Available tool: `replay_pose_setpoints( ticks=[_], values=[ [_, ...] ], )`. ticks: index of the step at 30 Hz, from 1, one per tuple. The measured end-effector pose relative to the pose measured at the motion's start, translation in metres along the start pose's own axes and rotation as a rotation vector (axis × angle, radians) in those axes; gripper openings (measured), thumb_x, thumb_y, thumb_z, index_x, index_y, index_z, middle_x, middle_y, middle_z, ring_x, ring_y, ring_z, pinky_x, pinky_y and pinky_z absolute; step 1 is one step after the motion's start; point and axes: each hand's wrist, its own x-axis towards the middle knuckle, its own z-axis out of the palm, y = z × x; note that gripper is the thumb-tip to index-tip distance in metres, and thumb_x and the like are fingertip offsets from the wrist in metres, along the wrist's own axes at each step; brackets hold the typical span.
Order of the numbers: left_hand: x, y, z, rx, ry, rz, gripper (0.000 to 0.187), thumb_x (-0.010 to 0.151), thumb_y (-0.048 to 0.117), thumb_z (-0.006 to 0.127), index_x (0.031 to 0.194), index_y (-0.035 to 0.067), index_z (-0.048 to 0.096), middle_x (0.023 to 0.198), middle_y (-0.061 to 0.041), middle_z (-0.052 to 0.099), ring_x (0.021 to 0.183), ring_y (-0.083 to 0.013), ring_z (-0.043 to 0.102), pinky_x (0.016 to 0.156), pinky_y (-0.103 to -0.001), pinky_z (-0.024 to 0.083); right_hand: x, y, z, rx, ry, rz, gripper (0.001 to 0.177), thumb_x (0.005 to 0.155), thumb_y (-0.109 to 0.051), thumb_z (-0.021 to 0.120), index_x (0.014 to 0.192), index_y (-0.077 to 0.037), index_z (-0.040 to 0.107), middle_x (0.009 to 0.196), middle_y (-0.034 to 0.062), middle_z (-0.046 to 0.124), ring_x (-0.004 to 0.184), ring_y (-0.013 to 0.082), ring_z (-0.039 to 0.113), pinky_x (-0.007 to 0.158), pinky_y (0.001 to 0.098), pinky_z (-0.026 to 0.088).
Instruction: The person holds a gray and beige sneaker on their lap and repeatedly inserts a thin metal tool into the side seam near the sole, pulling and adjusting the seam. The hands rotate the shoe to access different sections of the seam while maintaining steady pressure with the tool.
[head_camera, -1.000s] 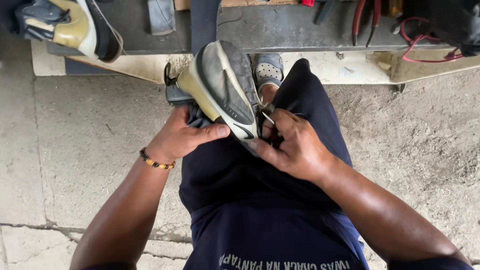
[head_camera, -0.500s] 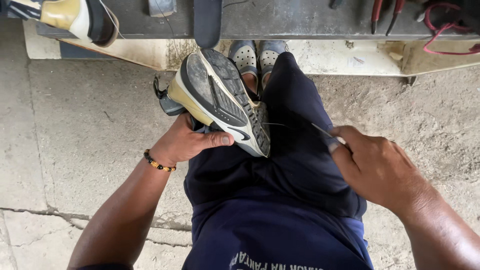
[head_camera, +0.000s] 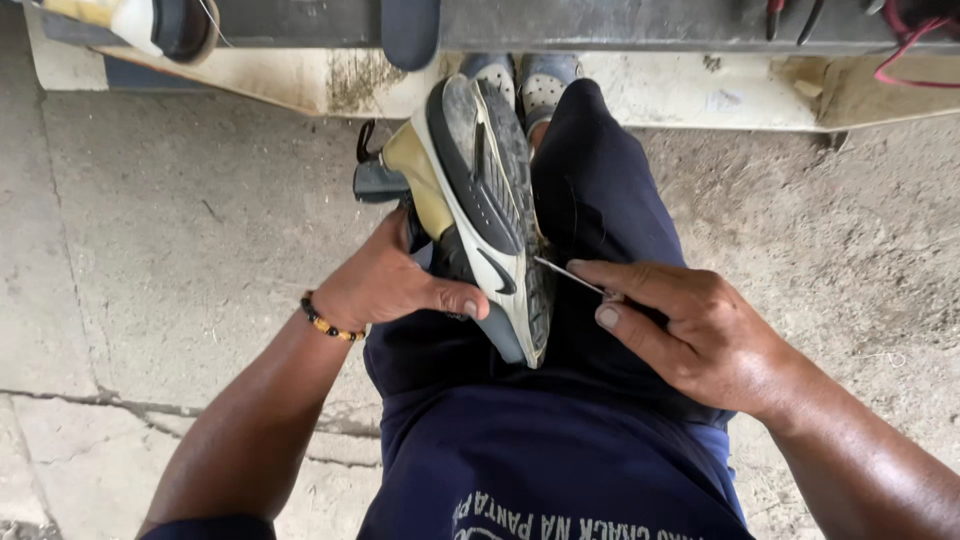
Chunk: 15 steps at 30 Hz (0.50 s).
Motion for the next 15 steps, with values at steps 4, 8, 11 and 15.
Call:
replay_pose_setpoints(
  ticks=[4, 8, 11, 15],
  values=[
    [0.0044, -0.0036, -0.0032, -0.065, -0.009, -0.035, 0.056, 0.062, 0.032, 0.093, 0.109, 0.012, 0.071, 0.108, -0.001, 0.078, 0.109, -0.0134, 0.072, 0.104, -0.031, 0.059, -0.0002, 0.0014, 0.0001, -0.027, 0.024, -0.006, 0.042, 0.098, -0.022, 0.059, 0.137, -0.009, 0.063, 0.097, 0.0075, 0.075, 0.082, 0.0199, 0.077, 0.075, 0.0305, 0.055],
    [0.0059, -0.0055, -0.0037, -0.046, -0.021, -0.007, 0.056, 0.065, 0.034, 0.091, 0.112, 0.012, 0.069, 0.11, 0.0, 0.077, 0.111, -0.0143, 0.072, 0.106, -0.032, 0.057, -0.0006, -0.0013, 0.0029, -0.002, 0.054, 0.009, 0.039, 0.098, -0.019, 0.06, 0.134, -0.009, 0.066, 0.095, 0.0066, 0.076, 0.08, 0.0169, 0.077, 0.074, 0.0276, 0.055],
    [0.0051, -0.0078, -0.0008, -0.065, -0.009, -0.055, 0.059, 0.063, 0.03, 0.092, 0.114, 0.011, 0.069, 0.112, 0.0, 0.076, 0.112, -0.0132, 0.07, 0.107, -0.031, 0.056, -0.0023, -0.0014, 0.0044, -0.012, 0.047, -0.003, 0.037, 0.097, -0.017, 0.061, 0.133, -0.008, 0.067, 0.091, 0.0064, 0.074, 0.076, 0.0176, 0.075, 0.071, 0.0284, 0.054],
    [0.004, -0.0074, -0.0015, -0.029, -0.004, 0.007, 0.054, 0.066, 0.029, 0.092, 0.111, 0.011, 0.07, 0.109, 0.0, 0.077, 0.109, -0.0127, 0.07, 0.105, -0.03, 0.057, -0.001, -0.0027, 0.0037, -0.06, 0.042, -0.012, 0.036, 0.098, -0.019, 0.061, 0.133, -0.012, 0.068, 0.089, 0.0055, 0.073, 0.072, 0.0178, 0.074, 0.069, 0.0285, 0.053]
  ],
)
